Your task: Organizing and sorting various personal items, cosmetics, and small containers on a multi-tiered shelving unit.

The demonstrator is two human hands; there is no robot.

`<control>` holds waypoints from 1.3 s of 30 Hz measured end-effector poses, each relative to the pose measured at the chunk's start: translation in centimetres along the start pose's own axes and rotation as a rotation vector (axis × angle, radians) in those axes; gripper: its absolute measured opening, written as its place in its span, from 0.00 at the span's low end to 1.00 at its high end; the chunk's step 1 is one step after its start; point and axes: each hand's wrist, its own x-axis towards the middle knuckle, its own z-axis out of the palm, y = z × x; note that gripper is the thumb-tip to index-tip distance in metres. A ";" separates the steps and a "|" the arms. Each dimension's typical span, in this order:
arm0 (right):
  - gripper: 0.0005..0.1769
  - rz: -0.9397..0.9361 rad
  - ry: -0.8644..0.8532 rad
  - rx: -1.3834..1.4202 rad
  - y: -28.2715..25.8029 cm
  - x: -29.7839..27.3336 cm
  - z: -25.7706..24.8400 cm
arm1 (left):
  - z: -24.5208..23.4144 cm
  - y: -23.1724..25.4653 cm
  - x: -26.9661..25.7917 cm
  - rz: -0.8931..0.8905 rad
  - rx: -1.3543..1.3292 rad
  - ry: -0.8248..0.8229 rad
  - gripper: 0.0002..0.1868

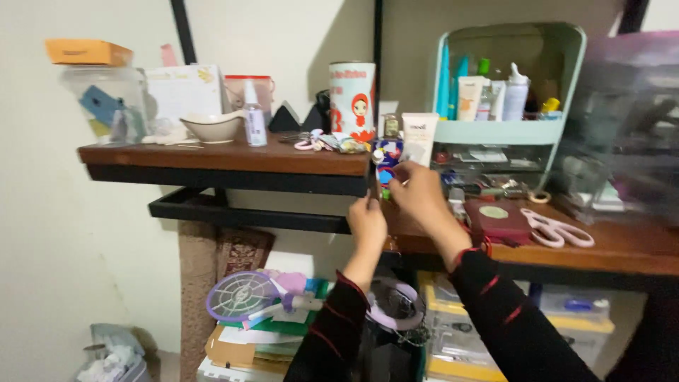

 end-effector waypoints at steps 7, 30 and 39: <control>0.10 -0.040 0.062 0.187 -6.6 1.4 -2.2 | -8.8 9.2 -3.9 0.423 0.025 0.094 0.10; 0.34 0.028 0.136 0.012 -19.5 14.9 22.7 | -25.9 4.2 12.1 0.332 -0.560 0.053 0.09; 0.27 0.060 0.322 -0.161 -10.7 -0.2 -2.9 | -21.2 10.4 0.3 0.628 -0.385 -0.269 0.07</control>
